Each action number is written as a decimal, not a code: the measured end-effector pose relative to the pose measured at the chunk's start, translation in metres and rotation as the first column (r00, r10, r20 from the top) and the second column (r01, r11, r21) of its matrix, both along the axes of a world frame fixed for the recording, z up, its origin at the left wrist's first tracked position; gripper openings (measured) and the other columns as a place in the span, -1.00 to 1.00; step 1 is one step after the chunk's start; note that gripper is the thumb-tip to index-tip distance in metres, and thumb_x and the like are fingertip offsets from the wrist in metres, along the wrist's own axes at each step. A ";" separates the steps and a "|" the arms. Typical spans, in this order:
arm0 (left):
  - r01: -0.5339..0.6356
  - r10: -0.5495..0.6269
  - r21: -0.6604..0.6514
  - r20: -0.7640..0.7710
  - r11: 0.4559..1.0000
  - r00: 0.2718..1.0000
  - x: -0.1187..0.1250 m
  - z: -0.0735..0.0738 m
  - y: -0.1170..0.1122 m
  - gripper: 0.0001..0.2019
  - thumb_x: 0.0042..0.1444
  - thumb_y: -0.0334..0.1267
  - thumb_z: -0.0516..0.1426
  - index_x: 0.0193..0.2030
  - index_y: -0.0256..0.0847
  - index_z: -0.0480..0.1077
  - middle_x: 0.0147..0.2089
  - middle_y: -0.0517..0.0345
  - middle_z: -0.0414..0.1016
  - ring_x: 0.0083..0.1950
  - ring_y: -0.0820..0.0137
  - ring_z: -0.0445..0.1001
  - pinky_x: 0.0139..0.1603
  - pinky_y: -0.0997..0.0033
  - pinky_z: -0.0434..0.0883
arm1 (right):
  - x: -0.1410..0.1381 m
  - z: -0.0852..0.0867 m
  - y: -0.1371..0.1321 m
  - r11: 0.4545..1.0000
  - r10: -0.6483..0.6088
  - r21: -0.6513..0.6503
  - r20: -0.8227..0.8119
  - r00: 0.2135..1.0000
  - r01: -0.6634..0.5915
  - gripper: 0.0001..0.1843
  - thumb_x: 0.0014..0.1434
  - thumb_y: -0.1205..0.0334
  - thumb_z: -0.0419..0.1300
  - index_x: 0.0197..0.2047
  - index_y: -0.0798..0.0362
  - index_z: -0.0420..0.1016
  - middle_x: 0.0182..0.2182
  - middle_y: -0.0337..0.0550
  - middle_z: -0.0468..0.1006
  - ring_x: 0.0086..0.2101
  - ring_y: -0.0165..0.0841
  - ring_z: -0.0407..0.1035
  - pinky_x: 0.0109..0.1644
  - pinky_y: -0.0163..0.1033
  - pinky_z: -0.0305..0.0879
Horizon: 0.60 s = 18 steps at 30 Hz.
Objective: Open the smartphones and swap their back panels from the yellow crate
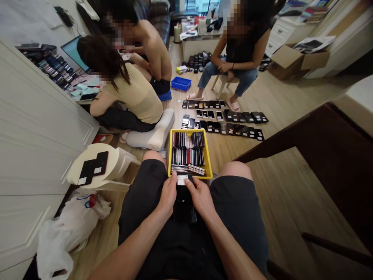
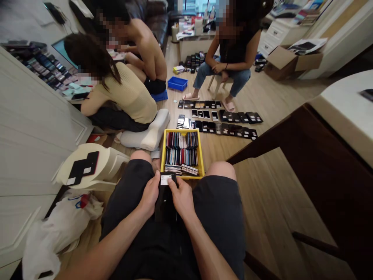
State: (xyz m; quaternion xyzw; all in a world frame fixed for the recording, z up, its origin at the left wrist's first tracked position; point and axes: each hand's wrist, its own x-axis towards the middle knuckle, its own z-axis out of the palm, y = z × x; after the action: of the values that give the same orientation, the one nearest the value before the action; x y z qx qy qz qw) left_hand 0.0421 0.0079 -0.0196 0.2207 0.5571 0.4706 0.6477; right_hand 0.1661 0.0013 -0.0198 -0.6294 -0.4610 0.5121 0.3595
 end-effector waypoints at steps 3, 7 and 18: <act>0.025 -0.024 0.085 -0.010 0.996 1.000 0.000 0.002 0.001 -0.48 0.08 0.15 0.32 -0.06 -0.30 0.57 -0.15 -0.03 0.66 -0.10 0.19 0.59 0.01 0.27 0.44 | 0.000 0.001 -0.001 1.000 0.013 0.020 0.002 1.000 -0.013 -0.50 0.28 -0.19 0.11 -0.20 0.06 0.63 -0.30 -0.09 0.67 -0.23 -0.10 0.52 -0.07 -0.13 0.35; 0.030 -0.027 0.123 -0.030 0.992 0.999 -0.002 0.002 0.000 -0.54 0.10 0.11 0.31 -0.07 -0.27 0.57 -0.15 0.01 0.65 -0.11 0.21 0.58 -0.02 0.30 0.43 | 0.000 -0.001 -0.002 1.000 0.010 0.026 0.001 1.000 -0.010 -0.45 0.29 -0.24 0.07 -0.31 0.07 0.60 -0.41 -0.14 0.62 -0.32 -0.16 0.47 -0.19 -0.19 0.33; 0.129 -0.114 0.124 -0.127 0.984 0.985 -0.001 -0.008 -0.003 -0.50 0.17 0.19 0.22 -0.09 -0.28 0.56 -0.14 -0.04 0.64 -0.11 0.17 0.54 -0.07 0.30 0.40 | 0.000 -0.003 -0.002 0.999 -0.030 0.017 0.097 0.995 0.029 -0.40 0.27 -0.33 0.04 -0.35 0.03 0.56 -0.40 -0.03 0.64 -0.32 -0.10 0.51 -0.21 -0.16 0.33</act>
State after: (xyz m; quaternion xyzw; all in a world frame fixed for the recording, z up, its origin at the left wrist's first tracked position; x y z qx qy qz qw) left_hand 0.0411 0.0047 -0.0276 0.3243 0.5481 0.4518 0.6247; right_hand 0.1661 -0.0006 -0.0226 -0.6574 -0.4724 0.4721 0.3490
